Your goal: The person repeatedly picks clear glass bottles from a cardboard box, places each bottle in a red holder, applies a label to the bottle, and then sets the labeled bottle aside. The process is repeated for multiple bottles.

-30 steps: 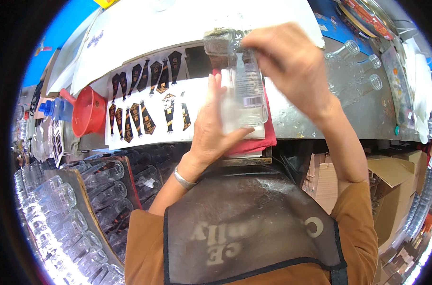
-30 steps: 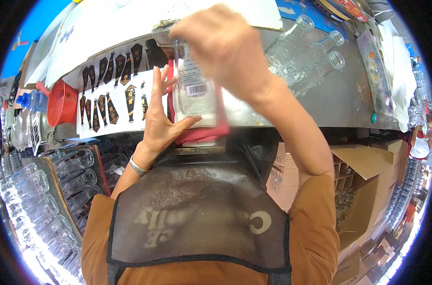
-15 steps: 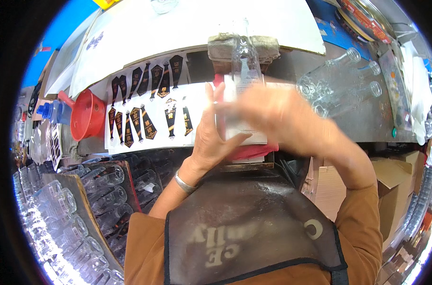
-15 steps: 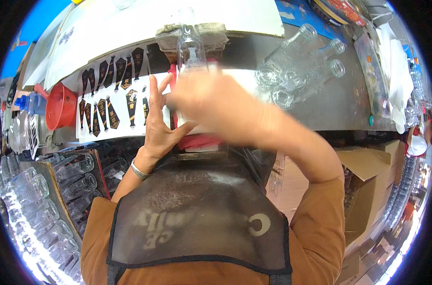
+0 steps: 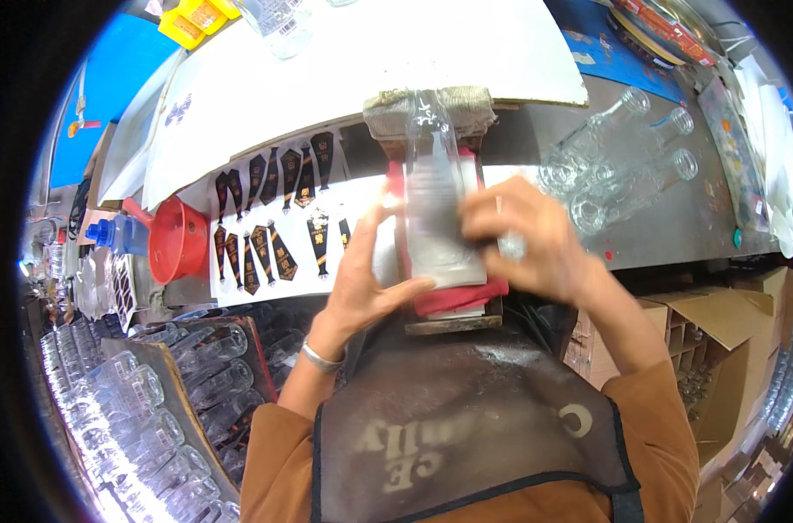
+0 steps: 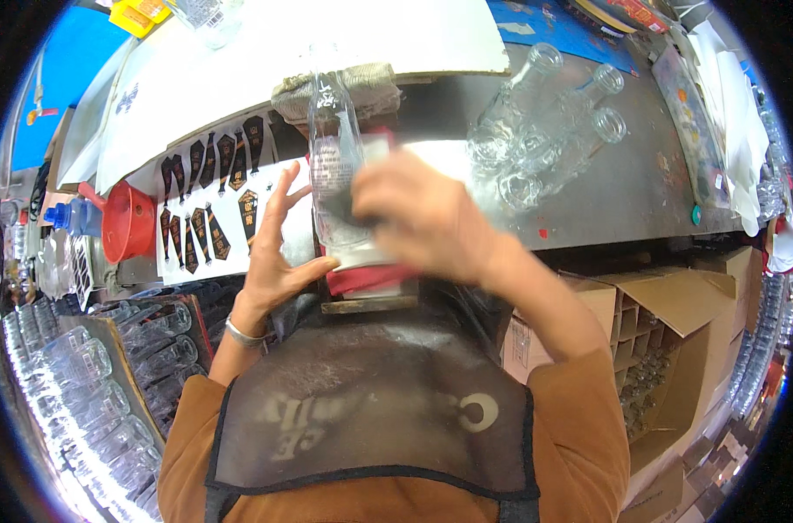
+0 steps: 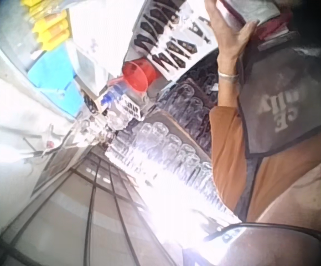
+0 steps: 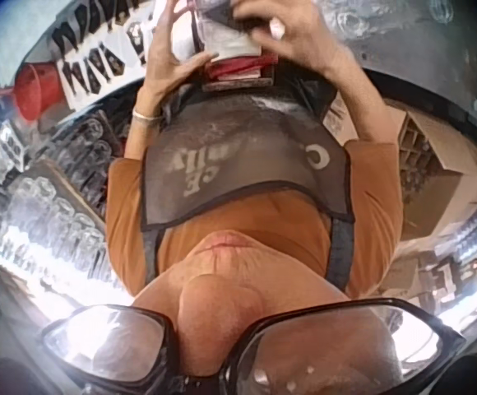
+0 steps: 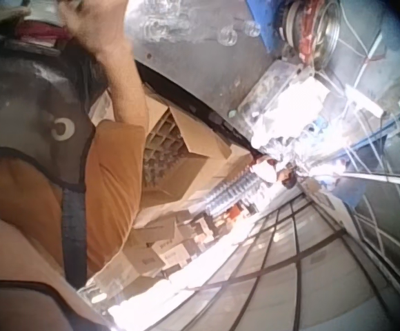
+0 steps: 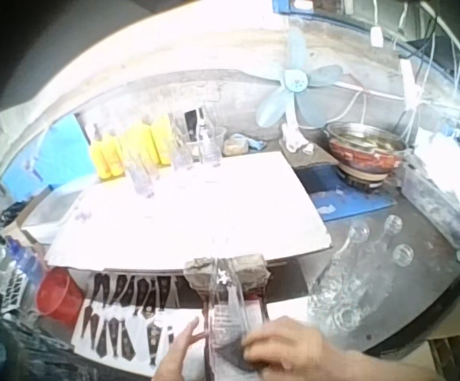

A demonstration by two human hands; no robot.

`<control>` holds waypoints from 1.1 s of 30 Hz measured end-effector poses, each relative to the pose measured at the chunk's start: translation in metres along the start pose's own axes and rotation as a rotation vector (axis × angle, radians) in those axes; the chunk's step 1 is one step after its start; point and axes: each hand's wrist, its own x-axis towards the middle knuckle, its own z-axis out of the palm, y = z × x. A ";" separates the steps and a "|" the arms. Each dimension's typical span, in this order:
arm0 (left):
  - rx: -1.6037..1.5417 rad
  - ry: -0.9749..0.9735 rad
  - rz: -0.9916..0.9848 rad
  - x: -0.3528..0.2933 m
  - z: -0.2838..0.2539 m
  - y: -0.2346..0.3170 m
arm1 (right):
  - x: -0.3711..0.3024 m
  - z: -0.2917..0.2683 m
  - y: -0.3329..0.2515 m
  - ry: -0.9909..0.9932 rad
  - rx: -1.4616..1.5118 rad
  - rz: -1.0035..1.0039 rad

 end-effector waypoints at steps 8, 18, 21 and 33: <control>0.135 0.160 -0.070 0.139 -0.032 0.004 | 0.074 -0.012 0.012 0.220 -0.358 0.043; -0.604 0.421 -0.042 0.105 -0.003 0.066 | 0.002 -0.029 -0.075 -0.119 0.382 0.436; -0.416 0.507 0.075 0.098 -0.048 0.079 | -0.005 -0.038 -0.072 0.090 0.491 0.716; 0.145 0.737 0.278 0.224 -0.211 -0.026 | -0.019 -0.041 -0.055 0.232 0.452 0.830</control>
